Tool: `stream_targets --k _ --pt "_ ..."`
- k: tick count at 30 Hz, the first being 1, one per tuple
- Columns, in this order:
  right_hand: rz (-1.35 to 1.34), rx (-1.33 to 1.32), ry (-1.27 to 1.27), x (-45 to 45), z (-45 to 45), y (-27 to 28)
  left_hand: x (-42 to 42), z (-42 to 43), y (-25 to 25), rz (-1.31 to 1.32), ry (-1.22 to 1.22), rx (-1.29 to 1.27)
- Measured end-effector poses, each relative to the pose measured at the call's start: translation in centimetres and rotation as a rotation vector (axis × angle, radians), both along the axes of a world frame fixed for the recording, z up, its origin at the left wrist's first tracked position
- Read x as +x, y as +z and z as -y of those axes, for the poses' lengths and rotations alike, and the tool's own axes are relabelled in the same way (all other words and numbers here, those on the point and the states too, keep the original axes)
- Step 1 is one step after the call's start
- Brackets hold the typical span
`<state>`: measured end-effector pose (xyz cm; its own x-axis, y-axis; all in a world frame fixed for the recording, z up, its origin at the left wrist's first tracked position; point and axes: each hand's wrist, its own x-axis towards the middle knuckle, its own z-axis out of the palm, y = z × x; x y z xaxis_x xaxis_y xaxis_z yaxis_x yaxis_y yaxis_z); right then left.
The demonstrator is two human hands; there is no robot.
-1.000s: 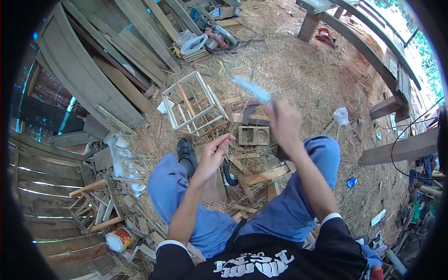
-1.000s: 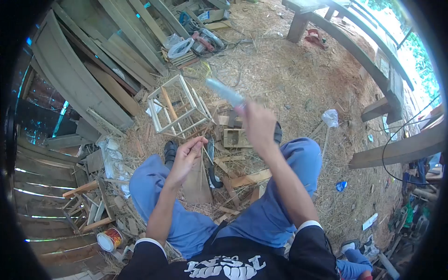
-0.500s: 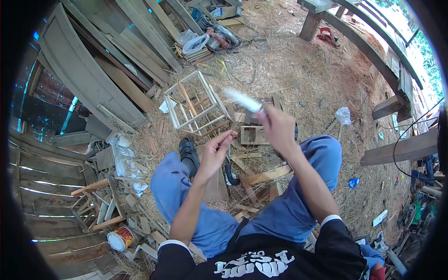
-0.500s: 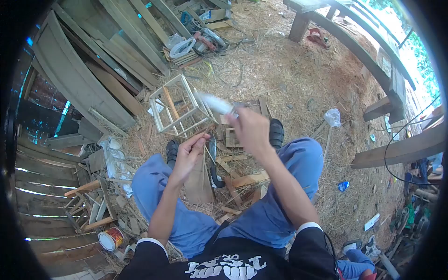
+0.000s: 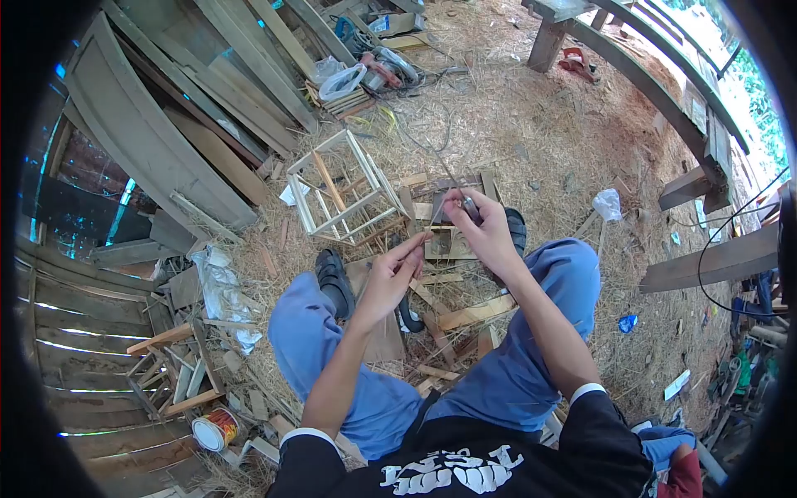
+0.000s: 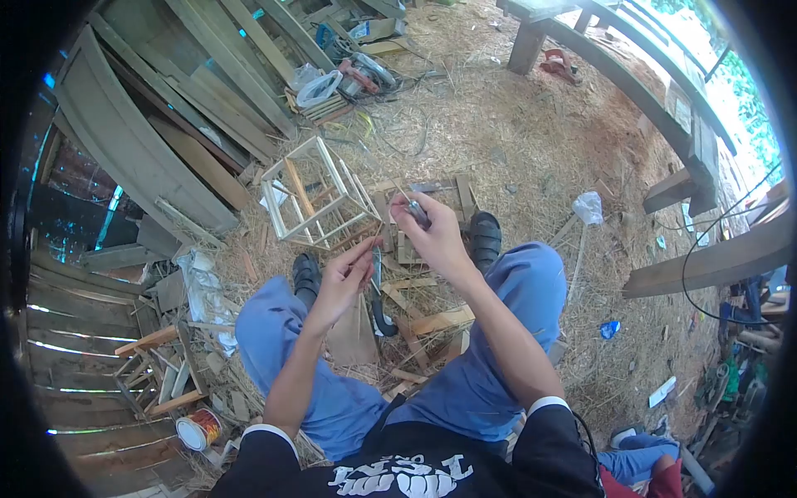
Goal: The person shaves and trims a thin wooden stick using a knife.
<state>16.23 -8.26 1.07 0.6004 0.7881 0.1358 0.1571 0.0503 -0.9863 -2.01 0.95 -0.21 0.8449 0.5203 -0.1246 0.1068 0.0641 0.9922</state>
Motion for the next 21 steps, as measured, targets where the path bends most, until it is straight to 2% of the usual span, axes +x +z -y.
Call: stream_targets --k 8,21 --pt "0.014 -0.075 0.064 -0.3 0.2 -0.1 0.4 -0.1 0.0 0.023 -0.017 0.004" --pt "-0.115 0.043 -0.199 2.0 1.4 1.4 -0.5 -0.4 0.7 -0.025 -0.045 -0.152"
